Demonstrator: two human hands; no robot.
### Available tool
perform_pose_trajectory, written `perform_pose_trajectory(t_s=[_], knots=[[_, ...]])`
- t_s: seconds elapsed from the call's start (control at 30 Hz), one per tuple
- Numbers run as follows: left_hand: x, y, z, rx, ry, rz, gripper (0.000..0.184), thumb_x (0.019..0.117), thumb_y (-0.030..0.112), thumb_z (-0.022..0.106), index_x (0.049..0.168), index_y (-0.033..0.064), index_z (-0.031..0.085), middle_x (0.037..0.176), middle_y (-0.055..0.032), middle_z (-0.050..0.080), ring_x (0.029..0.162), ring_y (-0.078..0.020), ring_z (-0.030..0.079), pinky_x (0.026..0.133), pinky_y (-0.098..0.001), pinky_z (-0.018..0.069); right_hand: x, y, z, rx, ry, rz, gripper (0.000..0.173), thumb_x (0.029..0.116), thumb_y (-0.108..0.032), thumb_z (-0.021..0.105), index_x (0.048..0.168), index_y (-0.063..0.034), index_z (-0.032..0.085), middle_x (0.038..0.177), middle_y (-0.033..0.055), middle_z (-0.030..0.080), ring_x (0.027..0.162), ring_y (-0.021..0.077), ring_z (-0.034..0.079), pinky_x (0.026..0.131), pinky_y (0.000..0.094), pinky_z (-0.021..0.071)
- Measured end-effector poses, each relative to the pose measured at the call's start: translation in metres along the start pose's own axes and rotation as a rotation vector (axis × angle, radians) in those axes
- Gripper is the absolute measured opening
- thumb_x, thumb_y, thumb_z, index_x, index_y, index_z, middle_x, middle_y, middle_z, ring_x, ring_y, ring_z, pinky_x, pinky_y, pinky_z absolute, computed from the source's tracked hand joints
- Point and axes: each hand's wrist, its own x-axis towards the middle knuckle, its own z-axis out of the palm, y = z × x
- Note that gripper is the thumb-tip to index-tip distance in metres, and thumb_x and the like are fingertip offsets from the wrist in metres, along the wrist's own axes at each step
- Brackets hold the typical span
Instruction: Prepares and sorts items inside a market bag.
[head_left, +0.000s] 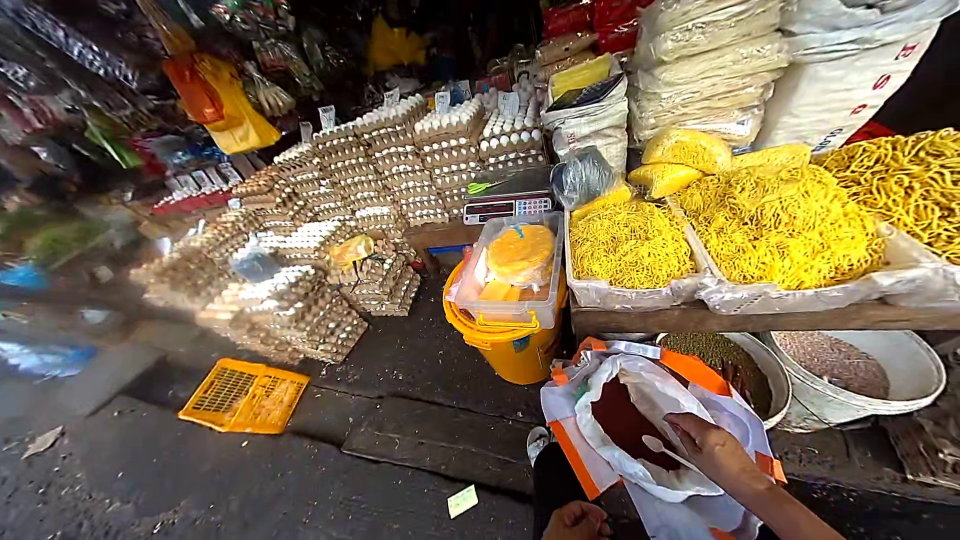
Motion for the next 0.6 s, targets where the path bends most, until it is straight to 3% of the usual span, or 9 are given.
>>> perform_pose_trajectory(t_s=[0.17,0.33,0.47,0.6], knots=[[0.009,0.054,0.009,0.162,-0.002,0.255,0.029,0.1046,0.015,0.055,0.124,-0.0054,0.061,0.105,-0.0122,0.071,0.09,-0.0157,0.07,0.084,-0.0349,0.0595,-0.066,0.036,0.019,-0.173,0.218,-0.236,0.031,0.0977,-0.005,0.054,0.123,0.0003,0.071,0.119,0.0211,0.072,0.106,0.039,0.073,0.088,0.0554,0.0599],[0.058,0.111,0.009,0.373,0.136,0.414,0.033,0.1048,0.011,0.051,0.131,-0.0069,0.058,0.126,-0.0195,0.066,0.111,-0.0205,0.067,0.098,-0.0365,0.0554,-0.141,0.055,0.033,-0.154,0.227,-0.153,0.035,0.1004,-0.017,0.051,0.121,0.0003,0.072,0.114,0.0232,0.073,0.101,0.041,0.073,0.083,0.0545,0.0606],[0.116,0.128,0.019,0.713,0.108,0.364,0.041,0.1061,0.016,0.051,0.141,-0.0057,0.054,0.138,-0.0222,0.061,0.129,-0.0263,0.06,0.113,-0.0396,0.0451,-0.158,0.056,0.036,-0.172,0.342,-0.059,0.037,0.0971,-0.019,0.05,0.117,0.0003,0.074,0.11,0.0218,0.073,0.096,0.0396,0.074,0.078,0.0521,0.0609],[0.166,0.149,0.037,1.031,0.108,0.268,0.049,0.1082,0.022,0.048,0.15,-0.0027,0.046,0.151,-0.0243,0.05,0.142,-0.0337,0.048,0.12,-0.0465,0.0352,-0.149,0.045,0.018,-0.086,0.261,0.033,0.031,0.0953,-0.005,0.059,0.122,0.0067,0.07,0.116,0.0305,0.07,0.103,0.049,0.07,0.085,0.0588,0.0582]])
